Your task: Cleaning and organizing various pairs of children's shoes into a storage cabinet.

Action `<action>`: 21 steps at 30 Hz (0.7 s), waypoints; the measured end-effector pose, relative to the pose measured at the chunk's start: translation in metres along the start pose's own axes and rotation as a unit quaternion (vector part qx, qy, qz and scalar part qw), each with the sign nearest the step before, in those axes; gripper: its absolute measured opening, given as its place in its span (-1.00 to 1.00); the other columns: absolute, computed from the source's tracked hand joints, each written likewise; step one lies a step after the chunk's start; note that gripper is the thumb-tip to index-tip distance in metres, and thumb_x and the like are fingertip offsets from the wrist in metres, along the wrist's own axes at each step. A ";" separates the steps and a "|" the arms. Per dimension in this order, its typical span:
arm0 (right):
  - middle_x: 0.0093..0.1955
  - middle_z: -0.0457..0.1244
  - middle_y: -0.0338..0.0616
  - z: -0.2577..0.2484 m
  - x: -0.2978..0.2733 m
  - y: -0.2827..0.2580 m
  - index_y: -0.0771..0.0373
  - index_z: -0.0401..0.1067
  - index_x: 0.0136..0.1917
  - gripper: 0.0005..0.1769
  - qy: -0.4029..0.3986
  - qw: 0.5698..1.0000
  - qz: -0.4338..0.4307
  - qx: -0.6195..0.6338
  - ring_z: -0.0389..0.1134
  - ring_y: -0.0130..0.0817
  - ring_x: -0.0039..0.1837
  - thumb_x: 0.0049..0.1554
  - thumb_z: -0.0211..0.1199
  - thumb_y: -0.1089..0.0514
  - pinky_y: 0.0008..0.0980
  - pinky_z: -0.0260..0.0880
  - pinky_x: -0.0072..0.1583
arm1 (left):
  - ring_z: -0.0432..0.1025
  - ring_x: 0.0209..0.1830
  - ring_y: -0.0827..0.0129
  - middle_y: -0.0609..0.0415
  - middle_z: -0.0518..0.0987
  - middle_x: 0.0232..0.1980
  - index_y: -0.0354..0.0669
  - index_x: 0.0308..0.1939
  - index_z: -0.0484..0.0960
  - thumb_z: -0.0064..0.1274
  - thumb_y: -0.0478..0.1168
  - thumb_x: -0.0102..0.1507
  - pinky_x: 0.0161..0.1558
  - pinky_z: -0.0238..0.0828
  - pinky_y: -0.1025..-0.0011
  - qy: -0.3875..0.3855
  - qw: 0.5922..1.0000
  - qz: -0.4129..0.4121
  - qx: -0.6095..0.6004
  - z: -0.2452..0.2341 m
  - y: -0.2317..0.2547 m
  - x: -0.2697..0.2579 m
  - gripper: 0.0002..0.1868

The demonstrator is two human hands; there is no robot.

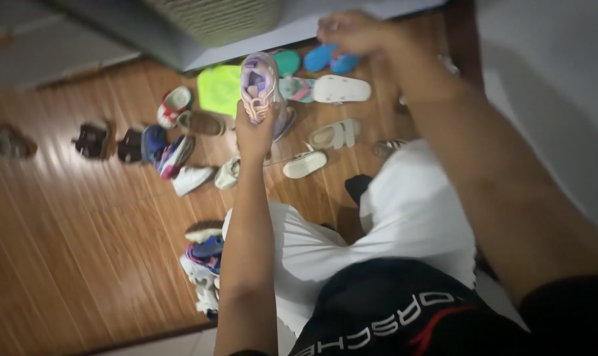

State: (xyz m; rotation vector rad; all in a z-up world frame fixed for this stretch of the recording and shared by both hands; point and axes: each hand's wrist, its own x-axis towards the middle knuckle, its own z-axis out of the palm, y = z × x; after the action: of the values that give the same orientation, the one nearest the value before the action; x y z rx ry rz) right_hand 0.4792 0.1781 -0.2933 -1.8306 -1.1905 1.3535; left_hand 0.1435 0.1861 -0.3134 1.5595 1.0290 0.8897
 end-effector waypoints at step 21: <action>0.43 0.25 -0.04 -0.005 -0.373 0.225 0.24 0.19 0.57 -0.34 0.288 0.913 0.162 0.237 0.39 -0.25 0.27 0.31 0.13 -0.08 -0.32 0.36 0.23 | 0.56 -0.05 0.36 -0.02 0.68 -0.01 -0.34 0.09 0.53 0.39 -0.20 0.20 0.04 0.50 0.39 -0.408 0.905 0.074 0.099 0.209 0.071 0.006 -0.52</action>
State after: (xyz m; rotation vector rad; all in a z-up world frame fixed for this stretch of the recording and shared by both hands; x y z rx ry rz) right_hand 0.5213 -0.2546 -0.3156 -1.9033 -0.2298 1.0206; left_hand 0.3499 0.1111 -0.2865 1.9431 0.3967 0.1545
